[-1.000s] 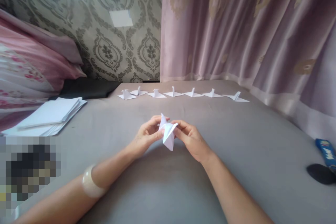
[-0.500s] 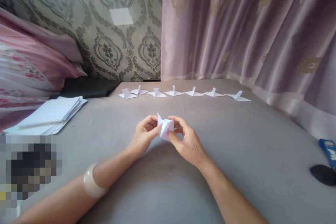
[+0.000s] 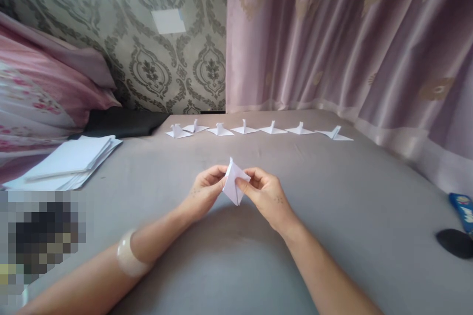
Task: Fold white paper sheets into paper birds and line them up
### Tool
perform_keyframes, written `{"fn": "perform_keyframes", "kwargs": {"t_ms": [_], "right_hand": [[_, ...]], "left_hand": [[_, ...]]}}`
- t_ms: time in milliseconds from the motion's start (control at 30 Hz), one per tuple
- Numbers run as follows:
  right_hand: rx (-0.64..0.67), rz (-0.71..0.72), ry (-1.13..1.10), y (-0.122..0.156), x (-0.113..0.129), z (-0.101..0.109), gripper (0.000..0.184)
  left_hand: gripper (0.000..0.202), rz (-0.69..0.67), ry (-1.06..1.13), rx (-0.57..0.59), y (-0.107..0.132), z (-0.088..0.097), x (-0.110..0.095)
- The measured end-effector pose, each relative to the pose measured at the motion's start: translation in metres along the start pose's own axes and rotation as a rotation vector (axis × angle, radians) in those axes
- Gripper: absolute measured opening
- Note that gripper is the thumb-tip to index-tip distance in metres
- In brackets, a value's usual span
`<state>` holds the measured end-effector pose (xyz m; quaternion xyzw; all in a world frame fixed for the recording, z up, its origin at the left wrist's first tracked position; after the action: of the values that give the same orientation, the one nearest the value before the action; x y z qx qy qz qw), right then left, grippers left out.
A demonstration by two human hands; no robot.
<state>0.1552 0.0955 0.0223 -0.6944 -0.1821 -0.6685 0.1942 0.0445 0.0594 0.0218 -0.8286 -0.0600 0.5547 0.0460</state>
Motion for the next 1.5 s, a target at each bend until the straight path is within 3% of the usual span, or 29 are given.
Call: {"fn": "perform_keyframes", "kwargs": {"t_ms": [233,433,600,833,1100,1200,1333,1400,1500], "right_hand": [[-0.152,0.062,0.07,0.003,0.007,0.008,0.025],[0.047,0.119,0.12,0.01,0.018,-0.017,0.039],[-0.076,0.112,0.184,0.008,0.013,-0.011,0.04],[-0.06,0.074,0.155,0.005,0.013,-0.004,0.028],[-0.039,0.065,0.264,0.004,0.012,-0.004,0.028],[-0.125,0.165,0.352,0.006,0.022,0.002,0.028],[-0.276,0.476,0.566,0.02,0.054,0.004,0.015],[-0.269,0.571,0.622,0.025,0.062,-0.001,0.008],[-0.197,0.593,0.618,0.026,0.063,-0.009,0.006]], "left_hand": [[0.028,-0.044,-0.067,-0.163,0.005,0.001,-0.004],[0.029,-0.079,-0.098,-0.265,0.006,0.011,-0.006],[0.029,-0.049,-0.063,-0.222,0.006,0.007,-0.004],[0.028,-0.009,-0.022,-0.156,0.005,0.005,-0.002],[0.021,-0.03,-0.147,-0.113,0.002,0.008,-0.008],[0.017,-0.118,-0.248,-0.141,0.003,0.01,-0.019],[0.014,-0.191,-0.349,-0.187,0.004,0.014,-0.024],[0.015,-0.19,-0.358,-0.21,0.004,0.017,-0.021],[0.022,-0.172,-0.316,-0.217,0.003,0.02,-0.017]]}}
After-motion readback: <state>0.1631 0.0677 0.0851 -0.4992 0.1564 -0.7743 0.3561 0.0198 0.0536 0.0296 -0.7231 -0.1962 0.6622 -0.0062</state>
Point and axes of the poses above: each hand's wrist, its own y-axis away from the middle knuckle, its own z-axis out of the back of the hand, x = y × z, the point moved 10 cm from there along -y, towards the middle knuckle, and after that the axes turned 1 degree about z, right-handed, at the moved point
